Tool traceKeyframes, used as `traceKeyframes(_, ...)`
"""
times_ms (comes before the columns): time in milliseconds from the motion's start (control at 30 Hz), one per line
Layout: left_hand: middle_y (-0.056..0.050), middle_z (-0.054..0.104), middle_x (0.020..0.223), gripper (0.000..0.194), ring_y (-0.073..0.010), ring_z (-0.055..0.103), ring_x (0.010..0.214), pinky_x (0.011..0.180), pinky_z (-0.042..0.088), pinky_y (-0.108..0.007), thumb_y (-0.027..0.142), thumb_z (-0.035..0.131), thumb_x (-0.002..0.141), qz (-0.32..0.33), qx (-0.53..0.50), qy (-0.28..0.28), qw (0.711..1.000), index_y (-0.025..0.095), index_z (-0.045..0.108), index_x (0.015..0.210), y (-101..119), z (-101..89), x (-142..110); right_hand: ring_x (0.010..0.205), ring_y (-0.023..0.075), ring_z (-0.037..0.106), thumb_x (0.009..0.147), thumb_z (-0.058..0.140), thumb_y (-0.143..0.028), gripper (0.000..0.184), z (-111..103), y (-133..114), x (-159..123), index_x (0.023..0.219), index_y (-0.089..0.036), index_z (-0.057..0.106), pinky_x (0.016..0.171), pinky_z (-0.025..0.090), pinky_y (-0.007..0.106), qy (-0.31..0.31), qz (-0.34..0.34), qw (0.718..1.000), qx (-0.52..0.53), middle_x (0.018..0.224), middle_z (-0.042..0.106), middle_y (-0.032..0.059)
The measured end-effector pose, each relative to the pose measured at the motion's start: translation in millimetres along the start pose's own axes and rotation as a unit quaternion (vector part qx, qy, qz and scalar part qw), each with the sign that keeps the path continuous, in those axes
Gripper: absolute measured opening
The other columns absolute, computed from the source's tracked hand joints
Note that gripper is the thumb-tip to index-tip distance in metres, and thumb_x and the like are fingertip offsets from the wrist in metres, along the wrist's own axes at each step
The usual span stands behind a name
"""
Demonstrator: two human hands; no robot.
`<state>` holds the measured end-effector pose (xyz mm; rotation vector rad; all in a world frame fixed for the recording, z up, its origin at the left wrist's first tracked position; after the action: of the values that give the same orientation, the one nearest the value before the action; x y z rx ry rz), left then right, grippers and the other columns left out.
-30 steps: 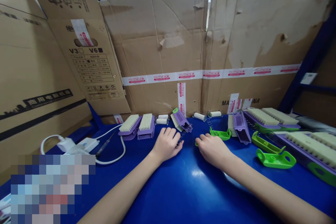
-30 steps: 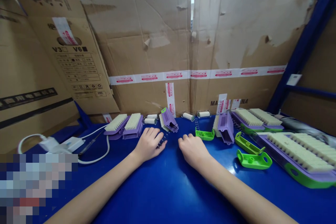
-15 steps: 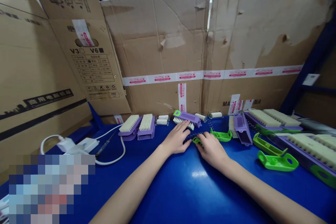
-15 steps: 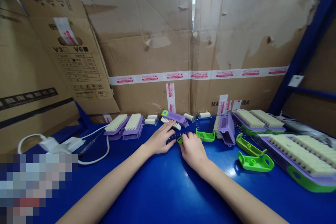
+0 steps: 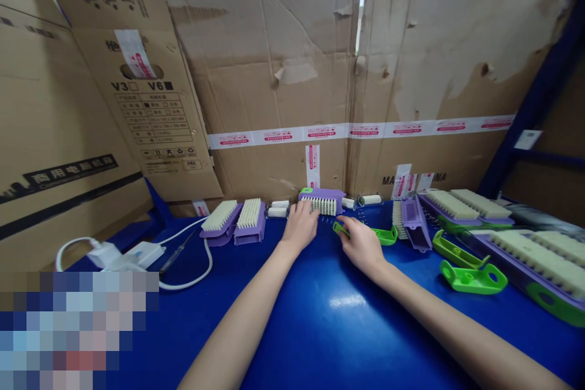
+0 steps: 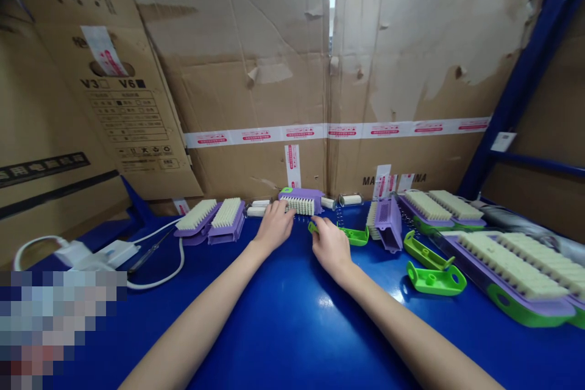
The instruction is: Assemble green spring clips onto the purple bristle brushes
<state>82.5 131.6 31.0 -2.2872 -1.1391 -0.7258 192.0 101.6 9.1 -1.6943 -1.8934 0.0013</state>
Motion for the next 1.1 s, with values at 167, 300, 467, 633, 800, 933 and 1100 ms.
traceKeyframes(167, -0.008, 0.061, 0.087, 0.020, -0.0215, 0.055, 0.088, 0.076, 0.042, -0.032, 0.017, 0.036, 0.089, -0.133, -0.109, -0.033, 0.985, 0.018, 0.056, 0.090, -46, -0.2, -14, 0.085, 0.0209, 0.064, 0.079, 0.052, -0.015, 0.044, 19, -4, 19, 0.122, -0.022, 0.052, 0.070, 0.044, 0.027, -0.009, -0.015, 0.998, 0.068, 0.098, 0.069, 0.0036)
traceKeyframes(300, -0.003, 0.061, 0.079, 0.021, -0.0191, 0.057, 0.077, 0.070, 0.040, -0.029, 0.019, 0.033, 0.088, -0.254, -0.218, -0.049, 0.941, 0.021, 0.053, 0.082, -67, 6.0, -34, 0.082, 0.0202, 0.064, 0.076, 0.054, -0.013, 0.050, 38, -15, 30, 0.125, -0.021, 0.049, 0.074, 0.045, 0.028, -0.037, -0.039, 0.988, 0.143, 0.090, 0.070, 0.0022)
traceKeyframes(467, -0.003, 0.058, 0.083, 0.017, -0.0185, 0.055, 0.082, 0.076, 0.041, -0.030, 0.012, 0.035, 0.080, -0.276, -0.296, 0.016, 0.914, 0.021, 0.049, 0.081, -61, 5.4, -40, 0.080, 0.0182, 0.064, 0.073, 0.054, -0.012, 0.052, 45, -31, 31, 0.124, -0.022, 0.049, 0.077, 0.046, 0.029, -0.039, -0.072, 0.968, 0.238, 0.085, 0.070, 0.0007)
traceKeyframes(633, -0.007, 0.052, 0.095, 0.020, -0.0174, 0.053, 0.085, 0.081, 0.044, -0.033, 0.014, 0.041, 0.081, -0.244, -0.343, 0.083, 0.903, 0.017, 0.046, 0.100, -50, -0.2, -37, 0.089, 0.0199, 0.062, 0.074, 0.054, -0.018, 0.046, 34, -37, 26, 0.119, -0.020, 0.055, 0.085, 0.044, 0.034, -0.008, -0.098, 0.947, 0.307, 0.092, 0.069, 0.0032)
traceKeyframes(800, -0.007, 0.050, 0.103, 0.027, -0.0177, 0.054, 0.094, 0.086, 0.045, -0.033, 0.015, 0.047, 0.081, -0.104, -0.369, 0.030, 0.923, 0.020, 0.046, 0.108, -18, -4.2, -30, 0.073, 0.0181, 0.060, 0.077, 0.057, -0.042, 0.033, 36, -21, 32, 0.094, -0.015, 0.065, 0.070, 0.047, 0.031, -0.009, -0.021, 0.898, 0.439, 0.079, 0.067, 0.0045)
traceKeyframes(933, -0.010, 0.052, 0.110, 0.037, -0.0236, 0.052, 0.105, 0.090, 0.042, -0.039, 0.021, 0.057, 0.078, -0.139, -0.298, -0.020, 0.944, 0.018, 0.048, 0.113, -23, 6.1, -35, 0.051, 0.0130, 0.054, 0.070, 0.062, -0.049, 0.034, 45, -1, 34, 0.076, -0.015, 0.060, 0.046, 0.041, 0.024, 0.000, 0.072, 0.842, 0.535, 0.061, 0.059, 0.0003)
traceKeyframes(1100, -0.006, 0.059, 0.098, 0.025, -0.0227, 0.056, 0.096, 0.082, 0.042, -0.037, 0.035, 0.057, 0.081, -0.142, -0.226, -0.049, 0.963, 0.019, 0.057, 0.101, -22, 7.8, -37, 0.047, 0.0115, 0.056, 0.065, 0.068, -0.050, 0.037, 53, 13, 29, 0.073, -0.015, 0.057, 0.044, 0.045, 0.022, -0.009, 0.162, 0.777, 0.608, 0.059, 0.057, -0.0006)
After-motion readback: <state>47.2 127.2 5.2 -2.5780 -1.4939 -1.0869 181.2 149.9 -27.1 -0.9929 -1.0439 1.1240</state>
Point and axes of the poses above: each hand's wrist, its own x-axis towards the middle knuckle, its own z-axis out of the palm, y = z × x, the point moved 10 cm from there along x, towards the middle knuckle
